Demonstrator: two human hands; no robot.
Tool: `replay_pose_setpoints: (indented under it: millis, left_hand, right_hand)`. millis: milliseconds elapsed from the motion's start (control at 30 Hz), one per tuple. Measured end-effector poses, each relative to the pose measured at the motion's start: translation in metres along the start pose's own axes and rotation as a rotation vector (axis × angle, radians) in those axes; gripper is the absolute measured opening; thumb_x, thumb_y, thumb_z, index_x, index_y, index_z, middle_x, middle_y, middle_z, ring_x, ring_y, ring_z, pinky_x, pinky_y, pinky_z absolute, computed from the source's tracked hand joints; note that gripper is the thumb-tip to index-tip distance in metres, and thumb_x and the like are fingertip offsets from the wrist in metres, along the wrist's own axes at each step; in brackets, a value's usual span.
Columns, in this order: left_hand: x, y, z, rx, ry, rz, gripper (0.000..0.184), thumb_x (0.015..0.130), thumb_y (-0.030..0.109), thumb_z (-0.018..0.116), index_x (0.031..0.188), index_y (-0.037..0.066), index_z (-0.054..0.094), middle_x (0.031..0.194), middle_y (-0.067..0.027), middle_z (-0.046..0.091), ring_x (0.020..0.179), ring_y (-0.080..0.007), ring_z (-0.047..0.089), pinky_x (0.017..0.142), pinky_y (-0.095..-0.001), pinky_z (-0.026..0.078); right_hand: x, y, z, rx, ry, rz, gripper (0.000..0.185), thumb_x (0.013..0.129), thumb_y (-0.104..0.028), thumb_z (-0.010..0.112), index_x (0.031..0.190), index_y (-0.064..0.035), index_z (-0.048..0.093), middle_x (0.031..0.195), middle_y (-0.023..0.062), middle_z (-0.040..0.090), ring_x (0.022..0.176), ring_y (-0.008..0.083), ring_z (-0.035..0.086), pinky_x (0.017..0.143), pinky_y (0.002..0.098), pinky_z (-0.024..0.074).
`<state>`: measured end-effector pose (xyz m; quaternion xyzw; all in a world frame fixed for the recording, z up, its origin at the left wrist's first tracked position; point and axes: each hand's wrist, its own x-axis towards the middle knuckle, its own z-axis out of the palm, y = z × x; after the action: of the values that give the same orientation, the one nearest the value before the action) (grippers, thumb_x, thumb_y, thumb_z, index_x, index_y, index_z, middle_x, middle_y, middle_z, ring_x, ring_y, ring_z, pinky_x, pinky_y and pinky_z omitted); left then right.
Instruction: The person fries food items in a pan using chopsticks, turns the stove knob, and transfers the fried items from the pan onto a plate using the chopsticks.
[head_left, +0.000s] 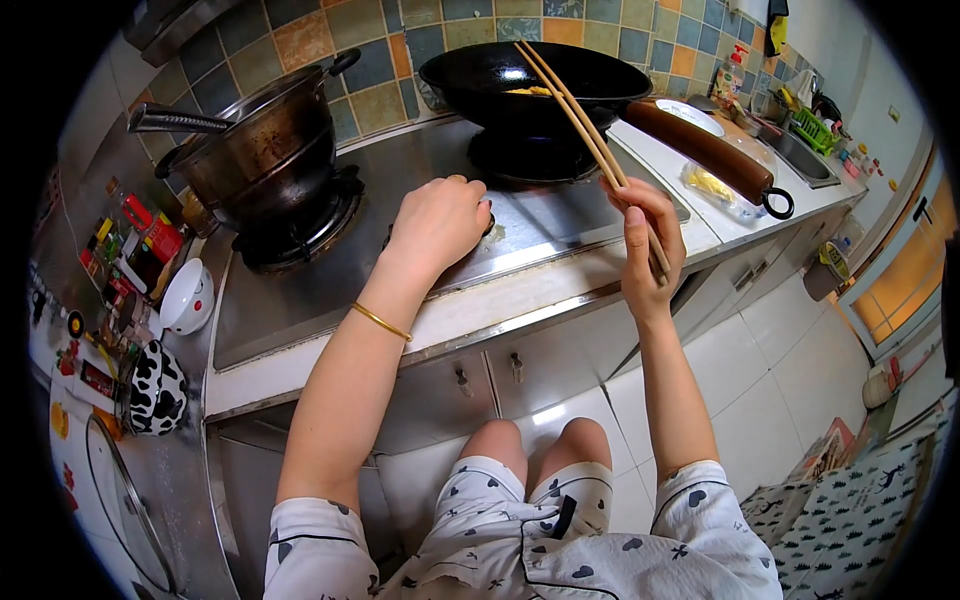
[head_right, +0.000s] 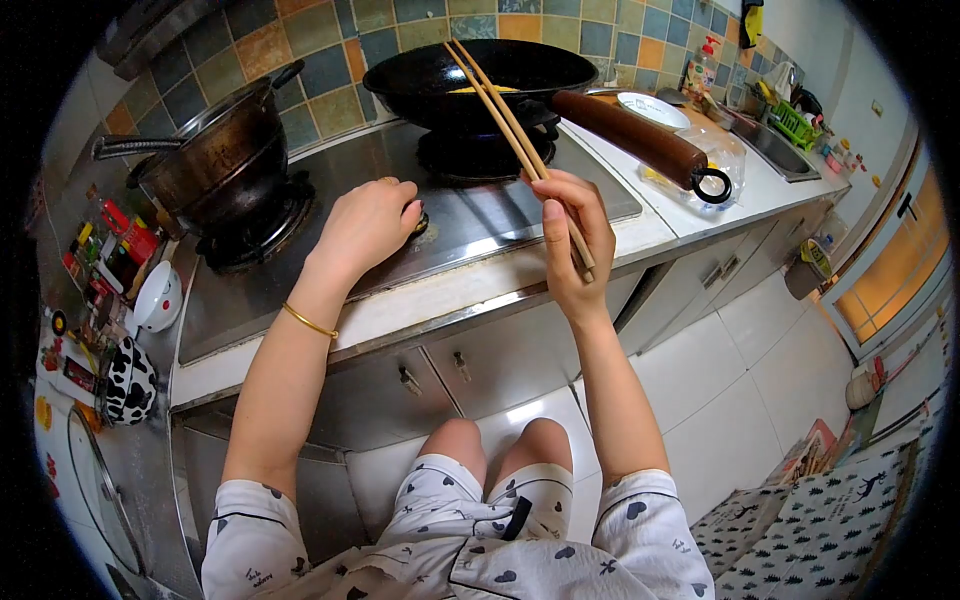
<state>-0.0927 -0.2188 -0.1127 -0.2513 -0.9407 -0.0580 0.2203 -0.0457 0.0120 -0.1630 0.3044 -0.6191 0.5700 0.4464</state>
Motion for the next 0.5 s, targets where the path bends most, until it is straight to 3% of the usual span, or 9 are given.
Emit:
replay_pose_setpoints:
  millis: [167,267,333,400,433,500]
  left_hand:
    - [-0.003,0.008,-0.016,0.090,0.064,-0.156,0.033,0.086,0.031,0.061,0.090,-0.001,0.063,0.091,-0.0164,0.064,0.091,-0.0335,0.063,0.078,-0.0428,0.053]
    - [-0.010,0.015,-0.024,-0.003,0.223,-0.079,0.036,0.089,0.035,0.061,0.091,-0.001,0.054,0.087,-0.0160,0.059,0.085,-0.0348,0.060,0.072,-0.0449,0.050]
    - [-0.019,0.030,-0.032,-0.140,0.166,0.120,0.028,0.087,0.026,0.063,0.095,0.001,0.054,0.095,-0.0161,0.057,0.094,-0.0338,0.056,0.081,-0.0426,0.048]
    - [-0.026,0.045,-0.028,-0.359,0.159,0.333,0.029,0.087,0.022,0.062,0.105,0.001,0.056,0.106,-0.0170,0.057,0.104,-0.0343,0.054,0.090,-0.0411,0.045]
    - [-0.028,0.053,-0.028,-0.434,0.058,0.368,0.034,0.086,0.020,0.061,0.114,0.000,0.056,0.116,-0.0167,0.056,0.112,-0.0347,0.051,0.097,-0.0407,0.043]
    - [-0.030,0.059,-0.018,-0.449,-0.005,0.501,0.035,0.086,0.020,0.062,0.114,0.000,0.056,0.119,-0.0161,0.056,0.115,-0.0344,0.051,0.099,-0.0411,0.042]
  right_hand:
    - [0.000,0.001,-0.003,-0.052,-0.017,-0.008,0.019,0.098,-0.009,0.047,0.113,0.0001,0.057,0.118,0.0163,0.056,0.110,0.0240,0.059,0.097,0.0334,0.0443]
    - [0.001,0.003,-0.005,-0.066,-0.047,-0.024,0.022,0.100,-0.011,0.046,0.115,0.0010,0.055,0.121,0.0181,0.054,0.113,0.0284,0.059,0.100,0.0382,0.0456]
    - [0.000,0.003,-0.005,-0.064,-0.047,-0.020,0.021,0.100,-0.012,0.046,0.114,0.0011,0.055,0.121,0.0181,0.054,0.113,0.0283,0.059,0.100,0.0381,0.0456]
    - [0.001,-0.001,-0.002,-0.032,-0.014,0.004,0.019,0.098,-0.008,0.048,0.112,0.0000,0.057,0.117,0.0165,0.056,0.110,0.0238,0.058,0.097,0.0334,0.0439]
    - [0.001,-0.002,-0.001,-0.016,0.004,0.016,0.018,0.097,-0.007,0.049,0.112,-0.0006,0.058,0.115,0.0157,0.057,0.109,0.0216,0.058,0.096,0.0310,0.0430]
    - [0.000,-0.001,-0.002,-0.010,-0.008,0.019,0.018,0.097,-0.006,0.049,0.112,-0.0005,0.058,0.116,0.0157,0.057,0.110,0.0220,0.058,0.096,0.0312,0.0431]
